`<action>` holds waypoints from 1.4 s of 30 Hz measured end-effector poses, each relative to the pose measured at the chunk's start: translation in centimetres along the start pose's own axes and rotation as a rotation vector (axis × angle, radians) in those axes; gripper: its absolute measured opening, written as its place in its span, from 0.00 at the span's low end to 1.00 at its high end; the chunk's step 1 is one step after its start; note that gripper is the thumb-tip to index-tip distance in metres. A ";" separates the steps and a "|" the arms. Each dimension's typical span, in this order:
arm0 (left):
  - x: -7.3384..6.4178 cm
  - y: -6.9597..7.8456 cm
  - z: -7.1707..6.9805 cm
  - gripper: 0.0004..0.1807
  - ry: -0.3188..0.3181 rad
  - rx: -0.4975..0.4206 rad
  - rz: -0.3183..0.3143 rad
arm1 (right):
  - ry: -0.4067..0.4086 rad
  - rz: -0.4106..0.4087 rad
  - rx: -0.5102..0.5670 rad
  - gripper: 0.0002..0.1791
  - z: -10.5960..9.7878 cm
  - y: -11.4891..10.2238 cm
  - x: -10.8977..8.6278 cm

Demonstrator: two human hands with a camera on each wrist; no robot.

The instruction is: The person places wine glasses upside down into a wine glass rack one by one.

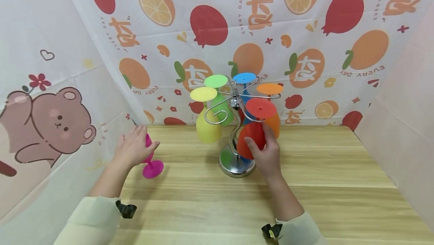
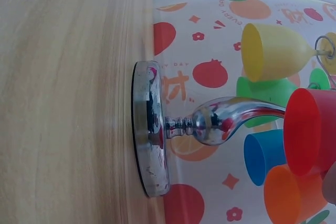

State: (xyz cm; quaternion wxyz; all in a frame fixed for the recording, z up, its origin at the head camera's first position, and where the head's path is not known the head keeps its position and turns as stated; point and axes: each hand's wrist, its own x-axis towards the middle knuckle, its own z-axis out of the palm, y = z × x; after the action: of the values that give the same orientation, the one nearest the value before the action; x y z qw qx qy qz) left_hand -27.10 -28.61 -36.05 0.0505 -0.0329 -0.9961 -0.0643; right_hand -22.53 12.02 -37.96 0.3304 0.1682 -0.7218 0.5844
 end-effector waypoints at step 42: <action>0.7 0.6 0.2 0.38 0.139 -0.036 -0.105 | -0.001 0.001 -0.071 0.34 0.1 3.0 0.0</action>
State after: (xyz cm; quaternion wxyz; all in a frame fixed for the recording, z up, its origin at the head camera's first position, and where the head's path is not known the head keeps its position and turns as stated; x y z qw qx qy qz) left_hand -27.78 -27.90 -36.12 0.1157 0.0232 -0.9892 -0.0868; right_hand -24.51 12.68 -40.18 0.3357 0.1564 -0.7422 0.5586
